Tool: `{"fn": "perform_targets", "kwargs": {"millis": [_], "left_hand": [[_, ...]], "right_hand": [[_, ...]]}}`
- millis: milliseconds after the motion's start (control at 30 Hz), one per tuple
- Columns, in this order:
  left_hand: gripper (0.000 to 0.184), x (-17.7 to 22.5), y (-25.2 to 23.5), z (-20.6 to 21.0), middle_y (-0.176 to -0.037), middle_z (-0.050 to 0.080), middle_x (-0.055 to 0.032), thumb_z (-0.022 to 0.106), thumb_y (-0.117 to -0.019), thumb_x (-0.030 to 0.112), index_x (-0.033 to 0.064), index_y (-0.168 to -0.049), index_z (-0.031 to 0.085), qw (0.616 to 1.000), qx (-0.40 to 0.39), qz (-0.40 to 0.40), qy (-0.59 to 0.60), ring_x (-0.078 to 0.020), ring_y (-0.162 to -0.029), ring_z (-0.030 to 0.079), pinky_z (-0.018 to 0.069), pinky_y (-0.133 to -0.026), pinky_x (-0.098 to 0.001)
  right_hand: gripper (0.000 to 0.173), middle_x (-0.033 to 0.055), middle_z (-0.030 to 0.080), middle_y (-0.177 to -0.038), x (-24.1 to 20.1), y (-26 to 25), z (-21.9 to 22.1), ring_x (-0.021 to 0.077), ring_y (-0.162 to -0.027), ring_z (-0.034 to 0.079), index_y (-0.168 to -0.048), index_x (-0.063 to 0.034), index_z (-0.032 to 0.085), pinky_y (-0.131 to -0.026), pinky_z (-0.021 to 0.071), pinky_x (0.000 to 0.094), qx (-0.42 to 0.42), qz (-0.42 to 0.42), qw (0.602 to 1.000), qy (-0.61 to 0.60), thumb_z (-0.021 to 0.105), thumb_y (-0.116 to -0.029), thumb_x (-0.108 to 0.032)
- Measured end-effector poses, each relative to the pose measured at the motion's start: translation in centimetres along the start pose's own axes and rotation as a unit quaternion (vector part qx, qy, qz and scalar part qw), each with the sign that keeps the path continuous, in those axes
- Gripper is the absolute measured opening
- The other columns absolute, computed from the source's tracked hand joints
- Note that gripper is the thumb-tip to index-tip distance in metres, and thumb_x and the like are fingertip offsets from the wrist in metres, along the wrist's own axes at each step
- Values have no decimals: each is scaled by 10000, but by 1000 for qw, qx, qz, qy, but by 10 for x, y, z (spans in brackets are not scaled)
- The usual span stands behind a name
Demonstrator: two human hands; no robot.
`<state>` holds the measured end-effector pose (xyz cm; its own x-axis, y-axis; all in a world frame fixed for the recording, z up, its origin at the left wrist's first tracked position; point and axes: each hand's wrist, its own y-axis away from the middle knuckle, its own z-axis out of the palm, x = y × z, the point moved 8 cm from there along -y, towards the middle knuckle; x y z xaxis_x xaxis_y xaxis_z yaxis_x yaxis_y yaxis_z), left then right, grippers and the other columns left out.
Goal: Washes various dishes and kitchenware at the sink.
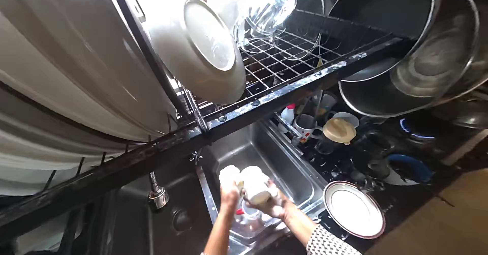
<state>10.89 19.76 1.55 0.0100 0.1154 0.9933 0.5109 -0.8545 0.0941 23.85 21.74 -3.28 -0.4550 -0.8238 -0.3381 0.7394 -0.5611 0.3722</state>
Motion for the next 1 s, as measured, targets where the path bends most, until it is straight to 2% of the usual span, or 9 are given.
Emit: {"fn": "perform_targets", "kwargs": {"millis": [67, 233, 300, 400, 500, 667, 800, 900, 1000], "left_hand": [[342, 12, -18, -3, -981, 645, -45, 465, -996, 98, -38, -1304, 526, 992, -81, -56, 82, -68, -823, 628, 556, -730, -258], [573, 30, -21, 14, -1276, 628, -156, 628, -880, 151, -46, -1407, 518, 971, -236, -36, -28, -182, -1125, 614, 523, -969, -358], [574, 23, -22, 9, -1293, 603, -214, 653, -902, 202, -60, -1398, 530, 985, -145, -12, -98, -247, -1145, 608, 512, -994, -409], [297, 29, 4, 10, -914, 697, -175, 690, -938, 232, -64, -948, 708, 961, 65, 176, -204, -254, -887, 686, 566, -833, -420], [471, 24, 49, 49, -1127, 737, -224, 609, -960, 414, -19, -1054, 770, 891, -71, 289, -343, -412, -1129, 675, 452, -1023, -632], [503, -25, 45, 63, -1210, 688, -230, 723, -932, 335, -71, -1225, 666, 869, -368, 40, -330, -327, -1201, 634, 453, -1094, -508], [319, -33, 3, 42, -914, 681, -136, 605, -970, 248, -57, -1042, 661, 978, -165, -108, -72, -206, -850, 664, 572, -798, -428], [293, 13, 29, 52, -1055, 692, -195, 615, -952, 151, -96, -1103, 665, 964, -138, 78, -211, -275, -1046, 660, 533, -953, -475], [310, 37, 66, 76, -1077, 728, -230, 755, -817, 154, -32, -1065, 750, 836, -248, 279, -403, -460, -1162, 628, 360, -1069, -707]], "right_hand": [[585, 113, 705, -1153, 8, 2, -2, 263, -1024, 703, -1323, -118, 544, -845, 610, 438, -73, 38, 993, 87, 552, -957, -575], [389, 131, 705, -1044, -7, -1, -11, 262, -870, 702, -1272, -123, 581, -684, 596, 417, 94, -19, 993, 73, 315, -1108, -354], [388, 133, 707, -1033, -8, -3, -18, 261, -863, 702, -1249, -121, 593, -683, 598, 409, 78, -21, 994, 69, 338, -1100, -373], [467, 124, 706, -1000, -8, -2, -32, 251, -853, 699, -1202, -118, 603, -672, 590, 407, 105, 3, 993, 50, 278, -1102, -439], [433, 71, 681, -846, -13, 4, -40, 186, -758, 680, -1063, -116, 604, -646, 581, 372, 146, -6, 989, 22, 280, -1110, -400], [216, -18, 624, -778, -23, 12, -41, 80, -677, 611, -1045, -123, 596, -610, 530, 269, 104, 7, 965, 241, 404, -1087, -214], [220, 64, 685, -947, -19, 4, -23, 172, -813, 673, -1193, -61, 599, -679, 583, 369, 98, -77, 968, 220, 506, -1033, -180], [135, 21, 616, -815, -33, 7, -15, 120, -713, 617, -1070, -78, 598, -627, 543, 315, 150, -86, 971, 164, 498, -1056, -168], [125, -46, 554, -718, -47, 12, -21, 47, -621, 556, -949, -136, 572, -566, 487, 233, 149, -26, 956, 250, 497, -1048, -150]]}}
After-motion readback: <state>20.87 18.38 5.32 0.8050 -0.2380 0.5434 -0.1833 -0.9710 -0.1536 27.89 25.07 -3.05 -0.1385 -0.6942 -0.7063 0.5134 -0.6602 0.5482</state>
